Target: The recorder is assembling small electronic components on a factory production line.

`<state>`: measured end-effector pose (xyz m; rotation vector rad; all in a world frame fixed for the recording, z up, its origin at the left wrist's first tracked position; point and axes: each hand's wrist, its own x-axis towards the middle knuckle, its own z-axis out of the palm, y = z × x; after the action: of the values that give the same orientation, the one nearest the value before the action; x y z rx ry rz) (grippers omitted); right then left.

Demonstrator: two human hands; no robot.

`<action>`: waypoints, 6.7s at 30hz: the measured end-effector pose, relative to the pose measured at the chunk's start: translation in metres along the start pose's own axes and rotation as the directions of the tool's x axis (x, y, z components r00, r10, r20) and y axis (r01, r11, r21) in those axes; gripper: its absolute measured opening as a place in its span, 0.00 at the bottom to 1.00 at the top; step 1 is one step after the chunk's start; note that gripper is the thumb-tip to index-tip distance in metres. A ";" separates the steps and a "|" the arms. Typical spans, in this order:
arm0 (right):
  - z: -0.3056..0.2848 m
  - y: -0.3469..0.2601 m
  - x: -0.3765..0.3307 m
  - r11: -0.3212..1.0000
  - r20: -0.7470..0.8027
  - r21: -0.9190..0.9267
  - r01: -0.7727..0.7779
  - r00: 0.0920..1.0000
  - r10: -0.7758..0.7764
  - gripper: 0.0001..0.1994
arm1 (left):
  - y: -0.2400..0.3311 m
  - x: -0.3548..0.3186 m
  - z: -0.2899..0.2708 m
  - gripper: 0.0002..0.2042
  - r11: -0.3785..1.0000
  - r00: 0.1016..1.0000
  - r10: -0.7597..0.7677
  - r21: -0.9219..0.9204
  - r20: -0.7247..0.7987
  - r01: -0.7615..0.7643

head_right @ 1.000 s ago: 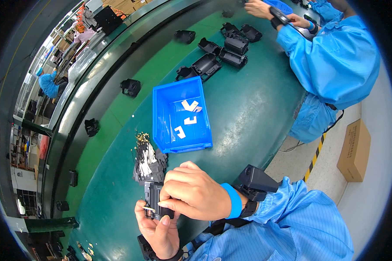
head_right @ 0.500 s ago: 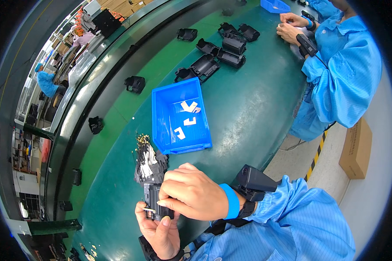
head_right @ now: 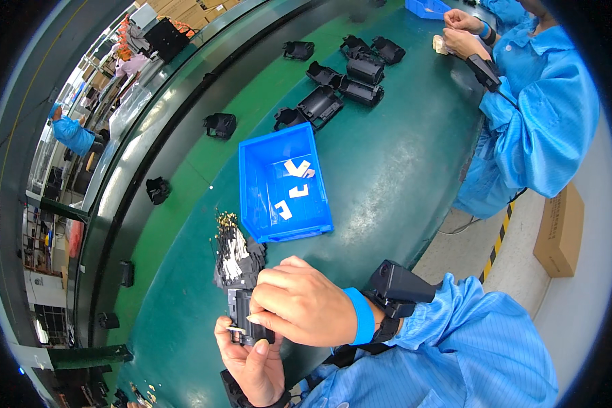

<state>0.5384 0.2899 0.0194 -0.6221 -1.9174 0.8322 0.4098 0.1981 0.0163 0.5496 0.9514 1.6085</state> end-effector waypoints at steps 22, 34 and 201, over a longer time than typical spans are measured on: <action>-0.036 -0.010 0.004 0.938 0.004 0.316 -0.144 0.989 0.151 0.37 | 0.014 -0.005 0.011 0.26 0.962 0.983 -0.141 -0.218 0.115 0.163; -0.035 -0.008 0.004 0.924 0.111 0.325 -0.203 0.978 0.176 0.24 | 0.006 0.003 0.030 0.27 0.966 0.977 -0.136 -0.198 0.166 0.168; 0.032 0.055 0.019 0.676 0.346 -0.578 0.457 0.888 -0.304 0.05 | -0.005 0.072 -0.039 0.24 -0.139 0.869 0.290 0.916 0.401 -0.376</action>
<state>0.5061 0.3294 -0.0228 -0.4944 -2.4454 -0.0761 0.3638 0.2559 -0.0192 2.0687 2.0636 0.9076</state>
